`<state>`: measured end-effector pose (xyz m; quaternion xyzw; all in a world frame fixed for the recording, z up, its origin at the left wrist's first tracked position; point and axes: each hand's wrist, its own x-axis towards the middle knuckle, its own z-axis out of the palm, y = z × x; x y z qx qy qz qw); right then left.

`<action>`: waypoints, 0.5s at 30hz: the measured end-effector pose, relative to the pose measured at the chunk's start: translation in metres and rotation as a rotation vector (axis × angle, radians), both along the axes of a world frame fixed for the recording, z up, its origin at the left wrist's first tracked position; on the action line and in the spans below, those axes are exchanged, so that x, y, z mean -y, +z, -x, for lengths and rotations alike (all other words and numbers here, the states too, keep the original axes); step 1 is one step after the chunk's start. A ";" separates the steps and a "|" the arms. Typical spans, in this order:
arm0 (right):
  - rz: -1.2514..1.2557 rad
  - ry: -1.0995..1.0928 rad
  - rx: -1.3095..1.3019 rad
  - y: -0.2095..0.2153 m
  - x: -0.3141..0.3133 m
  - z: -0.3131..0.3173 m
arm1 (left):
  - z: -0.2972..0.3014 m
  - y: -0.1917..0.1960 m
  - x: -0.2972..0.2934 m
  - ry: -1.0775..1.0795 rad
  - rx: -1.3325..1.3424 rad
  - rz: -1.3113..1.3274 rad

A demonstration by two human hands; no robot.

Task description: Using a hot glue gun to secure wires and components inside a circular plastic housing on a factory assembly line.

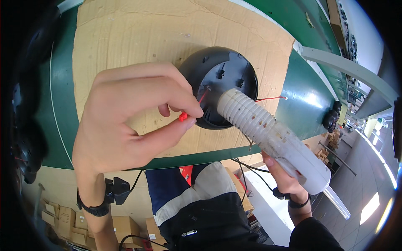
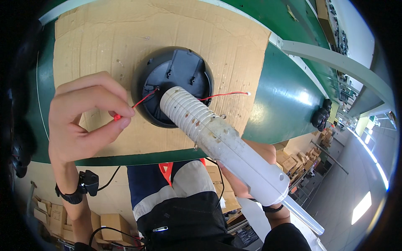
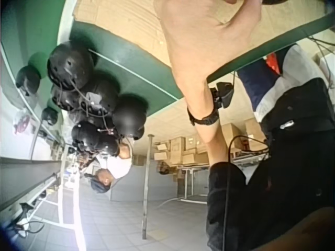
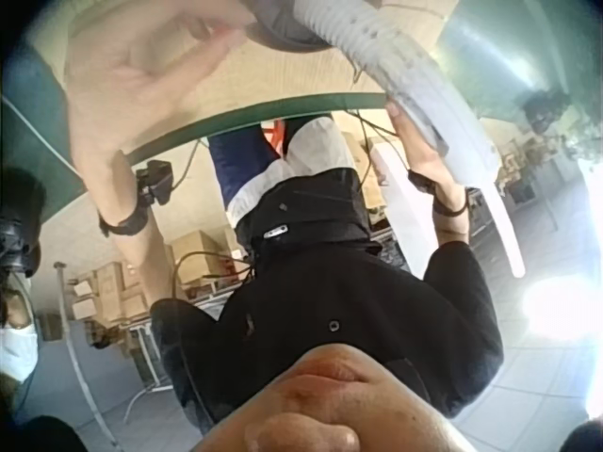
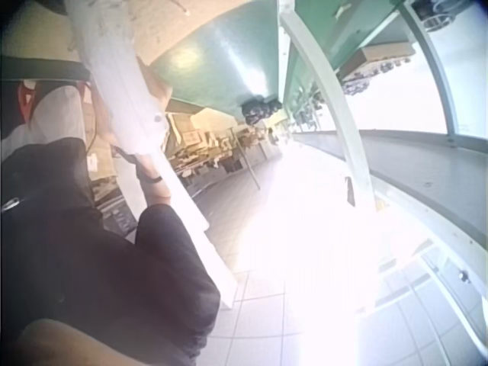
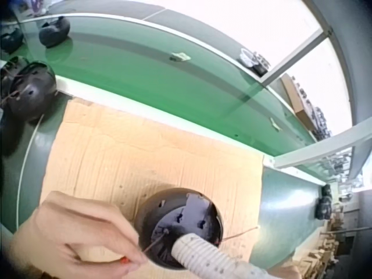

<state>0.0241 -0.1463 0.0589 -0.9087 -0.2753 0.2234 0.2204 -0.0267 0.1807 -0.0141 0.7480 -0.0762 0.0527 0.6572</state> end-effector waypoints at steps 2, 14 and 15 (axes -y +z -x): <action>-0.015 0.052 0.076 0.004 0.011 0.002 | -0.003 -0.001 -0.002 0.003 0.013 0.003; 0.031 0.264 -0.038 0.035 -0.026 -0.021 | -0.053 0.045 -0.016 0.052 -0.081 -0.346; 0.033 0.253 -0.026 0.033 -0.022 -0.018 | -0.066 0.047 -0.014 0.003 -0.088 -0.489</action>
